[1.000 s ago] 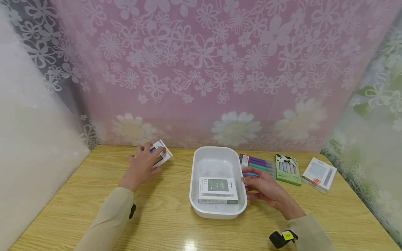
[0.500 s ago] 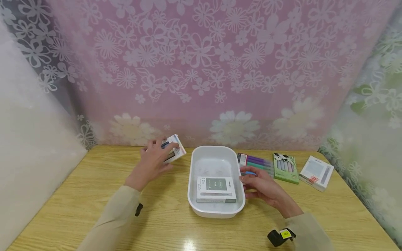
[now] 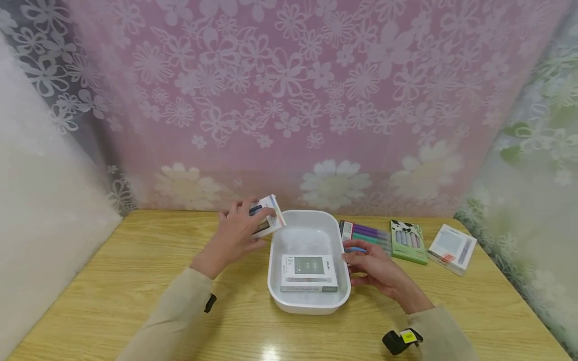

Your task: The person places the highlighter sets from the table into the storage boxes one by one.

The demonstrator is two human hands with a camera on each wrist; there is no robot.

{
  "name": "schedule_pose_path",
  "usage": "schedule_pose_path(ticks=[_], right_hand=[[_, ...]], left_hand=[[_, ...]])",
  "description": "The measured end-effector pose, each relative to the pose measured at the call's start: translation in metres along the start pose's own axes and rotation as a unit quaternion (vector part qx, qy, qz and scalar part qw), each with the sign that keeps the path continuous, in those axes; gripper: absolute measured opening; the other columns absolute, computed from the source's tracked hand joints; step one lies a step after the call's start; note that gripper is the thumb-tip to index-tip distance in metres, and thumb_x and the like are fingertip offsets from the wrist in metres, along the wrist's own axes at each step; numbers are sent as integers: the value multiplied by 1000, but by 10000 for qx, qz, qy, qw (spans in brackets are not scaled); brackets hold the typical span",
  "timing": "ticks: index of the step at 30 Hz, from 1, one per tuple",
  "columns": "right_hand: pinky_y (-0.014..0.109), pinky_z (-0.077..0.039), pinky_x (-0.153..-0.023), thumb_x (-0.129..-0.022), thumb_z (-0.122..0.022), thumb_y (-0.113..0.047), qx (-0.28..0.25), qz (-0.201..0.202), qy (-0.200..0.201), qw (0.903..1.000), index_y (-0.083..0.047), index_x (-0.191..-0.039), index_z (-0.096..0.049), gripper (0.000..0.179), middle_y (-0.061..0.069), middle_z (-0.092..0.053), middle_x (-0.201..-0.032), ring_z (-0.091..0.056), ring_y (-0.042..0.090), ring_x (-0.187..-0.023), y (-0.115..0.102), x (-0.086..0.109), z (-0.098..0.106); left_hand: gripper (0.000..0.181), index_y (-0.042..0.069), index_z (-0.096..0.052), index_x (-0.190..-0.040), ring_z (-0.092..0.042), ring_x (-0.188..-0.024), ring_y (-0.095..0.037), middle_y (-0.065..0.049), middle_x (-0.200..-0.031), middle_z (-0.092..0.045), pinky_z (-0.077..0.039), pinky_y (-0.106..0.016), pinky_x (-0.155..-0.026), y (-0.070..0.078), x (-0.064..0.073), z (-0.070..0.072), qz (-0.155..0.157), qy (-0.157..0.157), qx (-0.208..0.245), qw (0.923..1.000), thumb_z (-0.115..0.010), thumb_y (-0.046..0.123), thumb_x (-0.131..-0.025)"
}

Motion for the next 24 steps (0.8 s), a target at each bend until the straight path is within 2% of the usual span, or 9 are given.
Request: schedule_pose_path(ticks=[9, 15, 24], right_hand=[[32, -63, -68, -102, -62, -22, 6, 17, -44, 10000, 1, -150, -33, 61, -1, -69, -99, -70, 14, -85, 1, -2, -1], [32, -63, -69, -102, -62, -23, 4, 0, -118, 9999, 1, -151, -31, 62, 0, -69, -100, -70, 15, -85, 1, -2, -1], [31, -62, -68, -102, -62, -22, 2, -20, -67, 10000, 0, -151, -31, 62, -1, -69, -99, -70, 14, -85, 0, -1, -1]], left_hand=[[55, 32, -56, -134, -51, -123, -48, -17, -147, -45, -47, -67, -84, 22, -8, -2, -397, 115, -25, 9991, -76, 20, -84], [56, 35, -55, -135, -48, -129, -45, -13, -150, -42, -45, -66, -91, 34, -15, -8, -486, -80, 37, 9988, -77, 20, -85], [60, 37, -54, -137, -45, -132, -41, -12, -154, -41, -42, -62, -100, 53, -29, -16, -811, -230, -47, 9964, -78, 21, -84]])
Point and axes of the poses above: each hand's wrist, its own x-axis away from the middle knuckle, its own z-axis out of the back of the hand, y = z × x, the point moved 6 cm from there along -x, towards the middle knuckle
